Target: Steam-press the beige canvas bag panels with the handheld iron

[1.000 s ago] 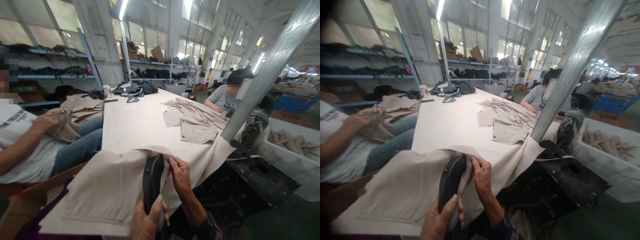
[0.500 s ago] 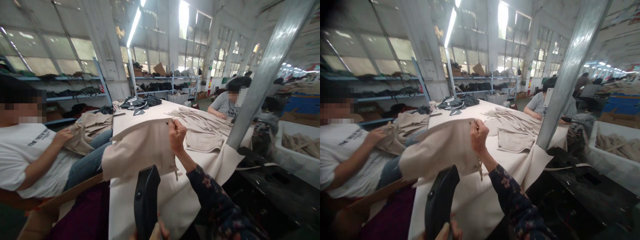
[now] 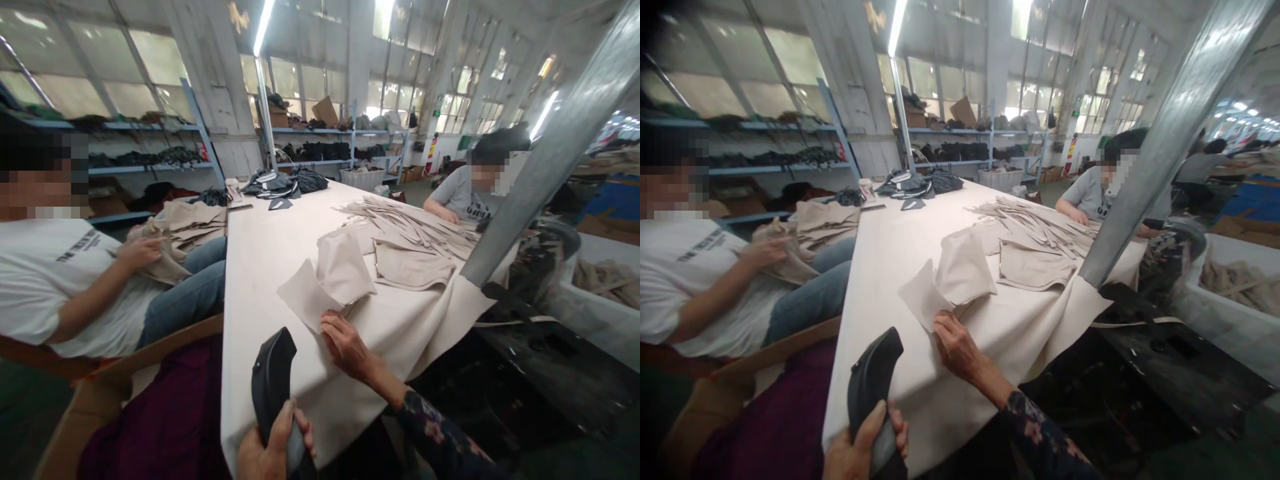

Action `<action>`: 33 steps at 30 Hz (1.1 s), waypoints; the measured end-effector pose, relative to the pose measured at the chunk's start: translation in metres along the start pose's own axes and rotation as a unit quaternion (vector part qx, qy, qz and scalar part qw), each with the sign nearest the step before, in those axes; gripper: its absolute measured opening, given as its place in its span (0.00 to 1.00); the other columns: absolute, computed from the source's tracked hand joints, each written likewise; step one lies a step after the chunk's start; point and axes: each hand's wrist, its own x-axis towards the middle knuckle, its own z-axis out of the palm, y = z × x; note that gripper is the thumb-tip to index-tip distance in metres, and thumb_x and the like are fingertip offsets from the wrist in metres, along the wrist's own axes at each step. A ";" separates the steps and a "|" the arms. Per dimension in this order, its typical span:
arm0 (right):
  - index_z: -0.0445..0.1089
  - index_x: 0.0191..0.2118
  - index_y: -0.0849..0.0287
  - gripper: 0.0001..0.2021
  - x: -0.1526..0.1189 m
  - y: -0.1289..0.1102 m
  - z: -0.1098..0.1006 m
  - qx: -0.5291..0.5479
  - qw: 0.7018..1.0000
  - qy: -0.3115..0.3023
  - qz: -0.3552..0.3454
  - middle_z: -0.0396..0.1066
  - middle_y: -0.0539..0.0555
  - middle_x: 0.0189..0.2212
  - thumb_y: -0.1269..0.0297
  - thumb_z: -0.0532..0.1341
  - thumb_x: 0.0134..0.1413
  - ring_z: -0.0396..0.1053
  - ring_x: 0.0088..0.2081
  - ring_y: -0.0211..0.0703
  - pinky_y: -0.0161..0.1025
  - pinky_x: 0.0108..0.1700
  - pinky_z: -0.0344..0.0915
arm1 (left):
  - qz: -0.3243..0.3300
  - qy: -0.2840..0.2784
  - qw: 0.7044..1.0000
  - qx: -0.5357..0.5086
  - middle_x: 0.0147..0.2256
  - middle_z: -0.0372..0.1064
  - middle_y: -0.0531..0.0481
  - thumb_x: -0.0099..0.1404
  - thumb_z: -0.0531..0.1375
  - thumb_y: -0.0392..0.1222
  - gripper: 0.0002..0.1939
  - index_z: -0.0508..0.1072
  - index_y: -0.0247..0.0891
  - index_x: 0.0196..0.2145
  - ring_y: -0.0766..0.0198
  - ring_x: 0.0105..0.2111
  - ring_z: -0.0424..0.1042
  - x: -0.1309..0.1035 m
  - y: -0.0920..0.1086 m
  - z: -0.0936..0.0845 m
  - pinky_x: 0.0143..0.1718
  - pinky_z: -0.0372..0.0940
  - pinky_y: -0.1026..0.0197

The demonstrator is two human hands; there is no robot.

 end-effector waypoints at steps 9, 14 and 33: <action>0.65 0.40 0.63 0.12 -0.010 -0.016 -0.007 0.040 0.929 0.154 0.334 0.68 0.60 0.34 0.58 0.60 0.56 0.70 0.34 0.48 0.48 0.37 0.71 | -0.019 0.012 1.000 -0.020 0.16 0.66 0.49 0.49 0.64 0.56 0.21 0.68 0.33 0.23 0.65 0.15 0.64 0.010 -0.009 -0.001 0.16 0.59 0.65; 0.65 0.34 0.64 0.20 -0.006 -0.017 0.011 0.229 0.847 0.069 0.474 0.72 0.58 0.25 0.48 0.61 0.51 0.74 0.27 0.47 0.40 0.26 0.72 | -0.038 0.015 0.998 -0.045 0.17 0.66 0.49 0.48 0.66 0.54 0.21 0.69 0.32 0.27 0.65 0.15 0.64 0.007 -0.011 0.001 0.17 0.59 0.65; 0.65 0.27 0.62 0.17 0.009 0.003 0.053 0.339 0.808 0.115 0.468 0.63 0.47 0.18 0.51 0.65 0.41 0.58 0.18 0.33 0.31 0.21 0.56 | -0.018 0.013 0.999 -0.043 0.15 0.65 0.51 0.49 0.64 0.56 0.21 0.69 0.32 0.25 0.65 0.13 0.63 0.009 -0.014 0.005 0.16 0.59 0.64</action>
